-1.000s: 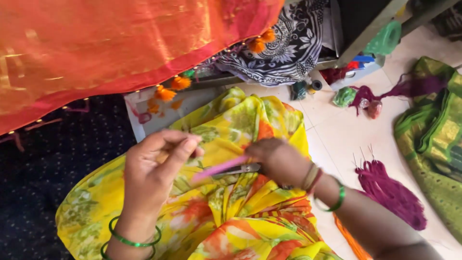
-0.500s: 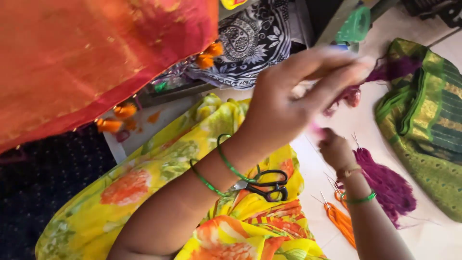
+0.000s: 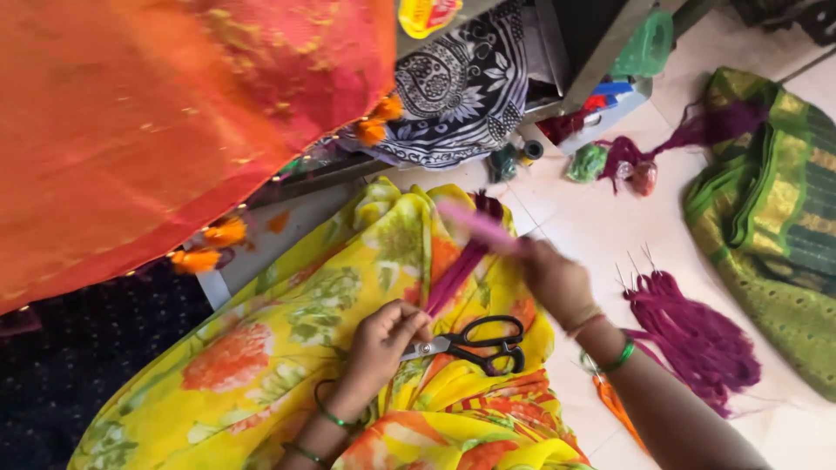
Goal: Tying, combing, and trimming decorative tassels on the border of a sari fabric.
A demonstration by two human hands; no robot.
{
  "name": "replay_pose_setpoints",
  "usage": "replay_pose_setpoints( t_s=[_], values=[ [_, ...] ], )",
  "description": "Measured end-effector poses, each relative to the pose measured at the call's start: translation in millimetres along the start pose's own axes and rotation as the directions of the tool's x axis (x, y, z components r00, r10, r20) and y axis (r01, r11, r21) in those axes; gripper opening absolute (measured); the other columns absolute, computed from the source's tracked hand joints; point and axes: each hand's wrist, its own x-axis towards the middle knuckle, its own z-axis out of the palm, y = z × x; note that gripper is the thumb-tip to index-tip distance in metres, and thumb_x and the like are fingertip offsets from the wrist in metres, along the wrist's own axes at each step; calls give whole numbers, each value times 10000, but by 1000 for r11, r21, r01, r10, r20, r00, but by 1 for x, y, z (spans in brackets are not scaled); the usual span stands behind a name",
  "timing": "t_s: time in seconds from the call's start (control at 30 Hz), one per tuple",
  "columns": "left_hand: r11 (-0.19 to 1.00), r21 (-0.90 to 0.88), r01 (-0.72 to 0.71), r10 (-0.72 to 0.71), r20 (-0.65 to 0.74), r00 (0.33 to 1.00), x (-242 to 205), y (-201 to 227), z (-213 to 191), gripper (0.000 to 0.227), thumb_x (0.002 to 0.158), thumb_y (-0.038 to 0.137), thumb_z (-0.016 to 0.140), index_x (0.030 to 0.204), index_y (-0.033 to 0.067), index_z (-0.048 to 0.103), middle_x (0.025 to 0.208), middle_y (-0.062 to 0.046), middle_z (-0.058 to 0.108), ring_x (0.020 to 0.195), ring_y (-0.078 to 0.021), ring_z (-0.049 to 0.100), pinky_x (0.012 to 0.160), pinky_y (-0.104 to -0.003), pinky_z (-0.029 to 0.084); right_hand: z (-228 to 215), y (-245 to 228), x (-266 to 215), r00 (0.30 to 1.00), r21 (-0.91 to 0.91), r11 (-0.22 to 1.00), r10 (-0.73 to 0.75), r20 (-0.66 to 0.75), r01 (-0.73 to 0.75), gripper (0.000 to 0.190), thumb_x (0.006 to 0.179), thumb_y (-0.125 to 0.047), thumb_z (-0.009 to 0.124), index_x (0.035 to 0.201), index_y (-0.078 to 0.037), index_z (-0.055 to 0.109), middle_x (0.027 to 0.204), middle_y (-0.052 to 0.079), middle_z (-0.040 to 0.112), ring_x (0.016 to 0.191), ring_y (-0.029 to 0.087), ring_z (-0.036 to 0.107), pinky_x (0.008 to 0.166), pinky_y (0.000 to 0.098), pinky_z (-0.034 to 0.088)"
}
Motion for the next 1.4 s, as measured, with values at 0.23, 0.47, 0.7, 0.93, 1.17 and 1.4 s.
replay_pose_setpoints(
  t_s=[0.23, 0.47, 0.7, 0.93, 1.17, 1.4],
  values=[
    [997, -72, 1, -6, -62, 998, -21, -1, -22, 153, 1000, 162, 646, 945, 20, 655, 791, -25, 709, 740, -81, 655, 710, -249, 543, -13, -19, 9, 836, -35, 837, 542, -85, -546, 170, 1091, -247, 560, 1195, -116, 589, 954, 142, 691, 705, 423, 661, 578, 527, 523],
    [997, 76, 27, -21, -87, 996, -35, 20, -20, 152, 990, 168, 646, 939, 27, 671, 768, -21, 717, 697, -80, 610, 664, -242, 504, -3, -28, 21, 923, 66, 937, 349, -165, -343, 185, 1023, -252, 589, 1162, -132, 602, 976, 139, 702, 639, 395, 667, 528, 479, 526],
    [992, 93, -86, 98, -134, 986, -48, 10, -37, 128, 980, 124, 650, 930, 10, 680, 745, -25, 714, 705, -75, 659, 674, -234, 534, 1, -3, 25, 901, 153, 921, 384, -204, -358, 157, 1068, -220, 646, 1192, -133, 605, 903, 128, 682, 739, 383, 672, 582, 456, 530],
    [996, 66, -63, 74, -180, 981, -49, 10, -47, 117, 975, 119, 651, 925, 16, 677, 751, -31, 714, 717, -86, 673, 699, -242, 563, 0, -16, 21, 990, -144, 989, -55, -133, 36, 200, 924, -100, 598, 1112, -164, 578, 861, 71, 633, 696, 305, 698, 567, 421, 544],
    [995, 71, -74, 83, -150, 985, -58, 4, -57, 113, 990, 110, 639, 945, 16, 681, 785, -33, 719, 751, -85, 672, 732, -249, 552, 17, -5, 16, 830, 540, 732, 548, -103, -416, 183, 966, -168, 526, 1137, -106, 507, 918, 168, 603, 792, 384, 639, 607, 445, 548],
    [992, 106, -62, 74, -112, 991, -59, 21, -38, 118, 975, 124, 649, 945, 15, 681, 759, -18, 716, 713, -64, 653, 673, -232, 534, 0, -16, 39, 915, 233, 909, 382, -131, -346, 149, 1046, -176, 599, 1161, -88, 564, 1069, 165, 636, 944, 413, 622, 780, 513, 523]
  ],
)
